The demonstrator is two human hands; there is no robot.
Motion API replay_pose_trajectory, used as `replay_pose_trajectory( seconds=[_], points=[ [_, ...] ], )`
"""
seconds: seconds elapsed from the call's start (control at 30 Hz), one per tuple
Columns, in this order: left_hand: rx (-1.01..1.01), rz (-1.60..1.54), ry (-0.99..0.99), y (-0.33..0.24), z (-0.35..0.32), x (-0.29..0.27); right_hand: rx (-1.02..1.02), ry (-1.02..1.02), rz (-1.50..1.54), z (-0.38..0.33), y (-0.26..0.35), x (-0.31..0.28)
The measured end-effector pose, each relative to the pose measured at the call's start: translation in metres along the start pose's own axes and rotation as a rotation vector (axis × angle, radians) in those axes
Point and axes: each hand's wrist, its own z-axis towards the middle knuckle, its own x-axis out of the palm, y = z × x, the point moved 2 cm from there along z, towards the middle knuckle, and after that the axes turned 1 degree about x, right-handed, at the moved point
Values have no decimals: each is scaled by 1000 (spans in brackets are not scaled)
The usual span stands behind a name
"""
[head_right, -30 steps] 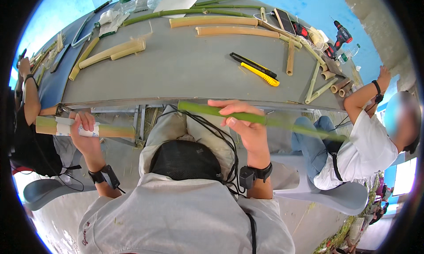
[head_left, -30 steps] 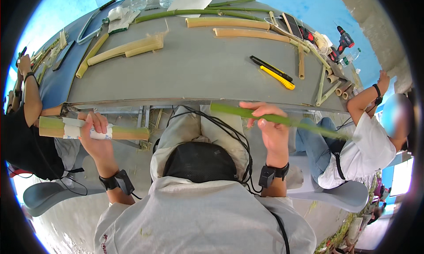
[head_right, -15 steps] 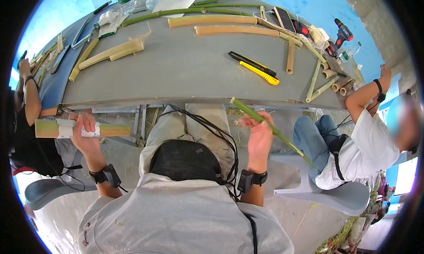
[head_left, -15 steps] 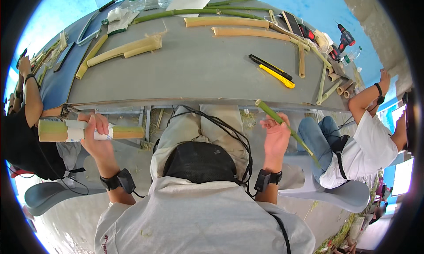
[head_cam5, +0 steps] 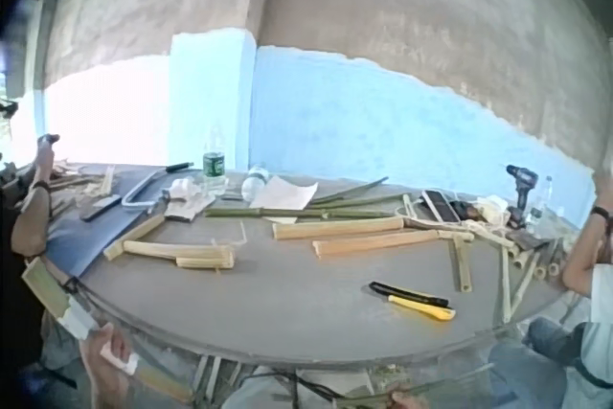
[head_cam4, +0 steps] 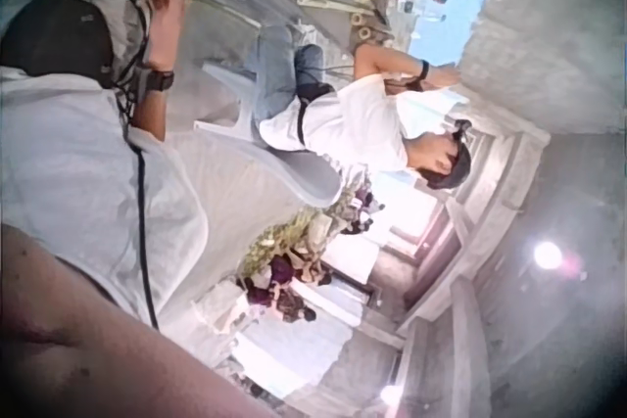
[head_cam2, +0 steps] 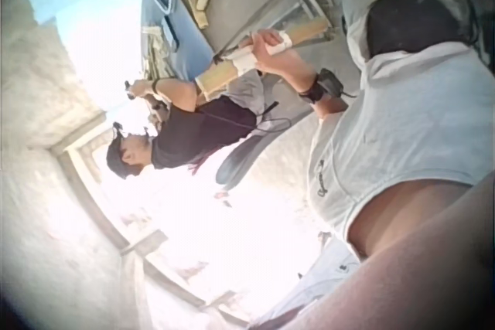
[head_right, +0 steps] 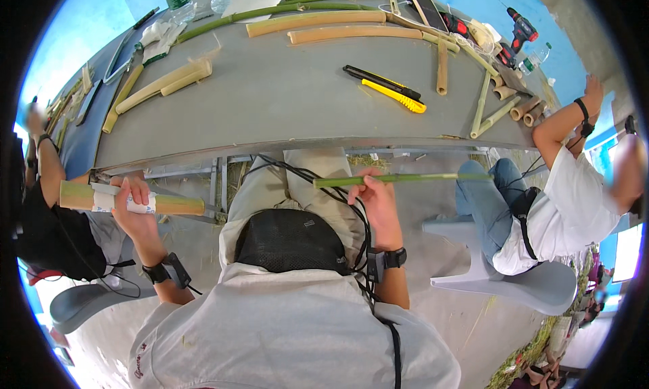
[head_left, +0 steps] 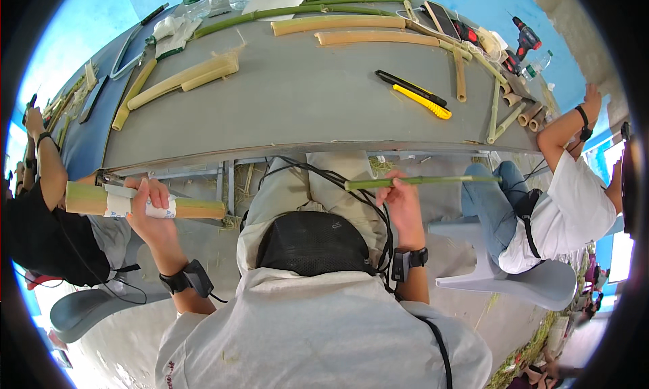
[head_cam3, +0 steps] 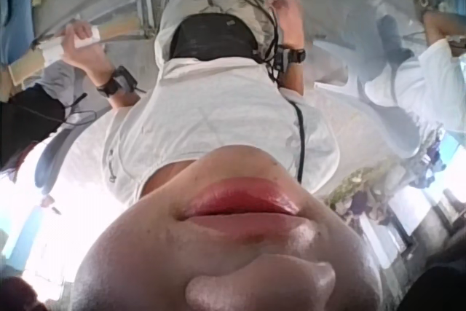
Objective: The person is sanding a piece of bamboo with sandpaper.
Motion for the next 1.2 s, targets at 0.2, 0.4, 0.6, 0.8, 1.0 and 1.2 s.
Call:
replay_pose_trajectory(
  seconds=[0.2, 0.4, 0.6, 0.8, 1.0, 1.2],
  points=[
    [-19, 2, -26, 2, 0, 0, -85, -138, 11, 2, 2, 2],
    [-16, 3, 3, 2, -1, 1, -146, -393, 100, -3, 5, -14],
    [-10, -2, 1, 4, -1, 0, -399, -576, 171, -11, 53, -85],
    [-27, -44, 20, 9, 0, 1, -439, -682, 121, -17, 63, -137],
    [-31, -64, 35, 10, -3, -1, -373, -696, 131, -28, 81, -158],
    [-69, -71, 16, 12, -5, -2, -382, -611, 62, -24, 85, -173]
  ],
)
